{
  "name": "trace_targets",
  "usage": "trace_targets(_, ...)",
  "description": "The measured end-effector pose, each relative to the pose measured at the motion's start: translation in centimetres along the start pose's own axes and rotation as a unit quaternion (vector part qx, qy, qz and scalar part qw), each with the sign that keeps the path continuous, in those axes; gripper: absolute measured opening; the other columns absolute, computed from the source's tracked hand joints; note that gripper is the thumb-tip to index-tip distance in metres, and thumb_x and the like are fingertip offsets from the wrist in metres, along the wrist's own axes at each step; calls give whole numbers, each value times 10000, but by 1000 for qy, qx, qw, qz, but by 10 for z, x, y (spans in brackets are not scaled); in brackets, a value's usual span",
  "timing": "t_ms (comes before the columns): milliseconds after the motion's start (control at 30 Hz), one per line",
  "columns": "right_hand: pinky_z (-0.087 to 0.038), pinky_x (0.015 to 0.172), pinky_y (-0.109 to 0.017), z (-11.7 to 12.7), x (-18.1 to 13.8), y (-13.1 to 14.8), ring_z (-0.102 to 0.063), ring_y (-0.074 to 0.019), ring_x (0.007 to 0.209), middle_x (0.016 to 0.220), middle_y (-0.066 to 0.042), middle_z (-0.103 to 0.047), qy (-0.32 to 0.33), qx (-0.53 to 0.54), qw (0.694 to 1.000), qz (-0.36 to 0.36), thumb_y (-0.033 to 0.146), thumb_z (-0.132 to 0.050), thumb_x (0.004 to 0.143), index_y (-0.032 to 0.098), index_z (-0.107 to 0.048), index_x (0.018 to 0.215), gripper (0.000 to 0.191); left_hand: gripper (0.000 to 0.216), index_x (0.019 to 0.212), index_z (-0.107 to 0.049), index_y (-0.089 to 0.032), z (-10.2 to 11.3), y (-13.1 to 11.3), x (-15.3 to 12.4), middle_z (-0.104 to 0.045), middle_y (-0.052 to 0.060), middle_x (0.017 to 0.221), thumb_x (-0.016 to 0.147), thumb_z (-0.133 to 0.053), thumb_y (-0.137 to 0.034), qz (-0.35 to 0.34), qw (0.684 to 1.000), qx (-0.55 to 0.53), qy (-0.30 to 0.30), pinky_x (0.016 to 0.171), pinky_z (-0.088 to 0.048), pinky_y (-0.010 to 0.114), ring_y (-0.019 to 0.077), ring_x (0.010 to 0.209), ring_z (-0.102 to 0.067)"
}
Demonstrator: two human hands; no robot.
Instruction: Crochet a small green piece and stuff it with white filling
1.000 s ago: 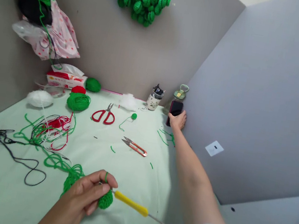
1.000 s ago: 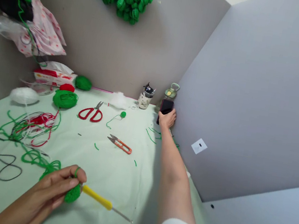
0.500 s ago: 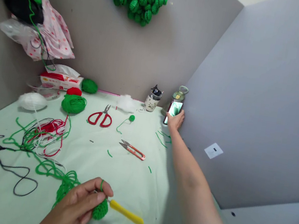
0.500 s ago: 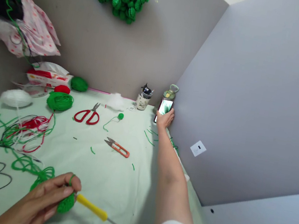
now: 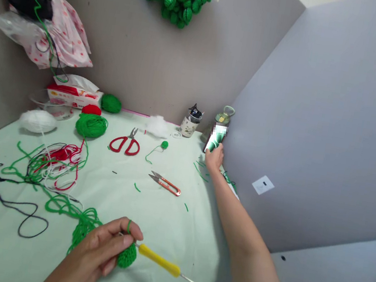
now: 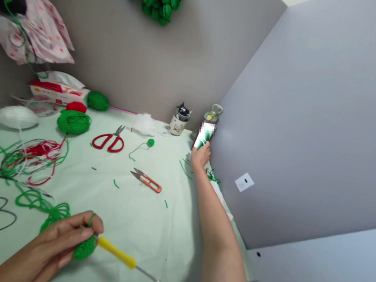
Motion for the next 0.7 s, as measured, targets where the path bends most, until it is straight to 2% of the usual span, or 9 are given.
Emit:
trace_targets(167, -601, 979, -498, 1, 13, 9, -679, -268, 1174, 1367, -112, -650, 8, 16, 1000, 23, 374, -674, 997, 184, -617, 1346, 401, 307, 798, -780, -216, 1, 2, 5, -408, -26, 664, 760, -829, -517, 9, 1000, 15, 15, 547, -194, 253, 133, 607, -224)
trace_targets(300, -588, 1006, -516, 10, 30, 5, -667, -278, 1207, 1393, -115, -638, -10, 43, 998, 46, 367, -675, 996, 188, -610, 1360, 411, 272, 781, -783, -236, 0, 0, 3, -469, -9, 717, 744, -843, -498, 14, 1000, 1, -5, 560, -236, 251, 141, 633, -275)
trace_targets(500, -547, 1058, -547, 10, 26, -11, -641, -294, 1261, 1411, -116, -629, -20, 90, 992, 84, 365, -667, 999, 192, -594, 1384, 428, 308, 781, -787, -227, 0, 2, 5, -489, -4, 706, 718, -865, -519, 21, 1000, -6, -1, 560, -227, 261, 143, 632, -266)
trace_targets(700, -461, 1134, -481, 0, 34, -13, -585, -286, 1308, 1413, -139, -659, -21, 130, 985, 108, 183, -532, 969, 179, -421, 1519, 561, 371, 788, -783, -212, 2, 8, 11, -435, -20, 656, 692, -875, -559, 31, 999, -15, 11, 546, -229, 240, 136, 626, -286)
Point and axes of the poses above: each hand's wrist, its own x-axis towards the middle knuckle, its own z-axis out of the back of the hand, y = z × x, the point moved 2 cm from there along x, towards the middle knuckle
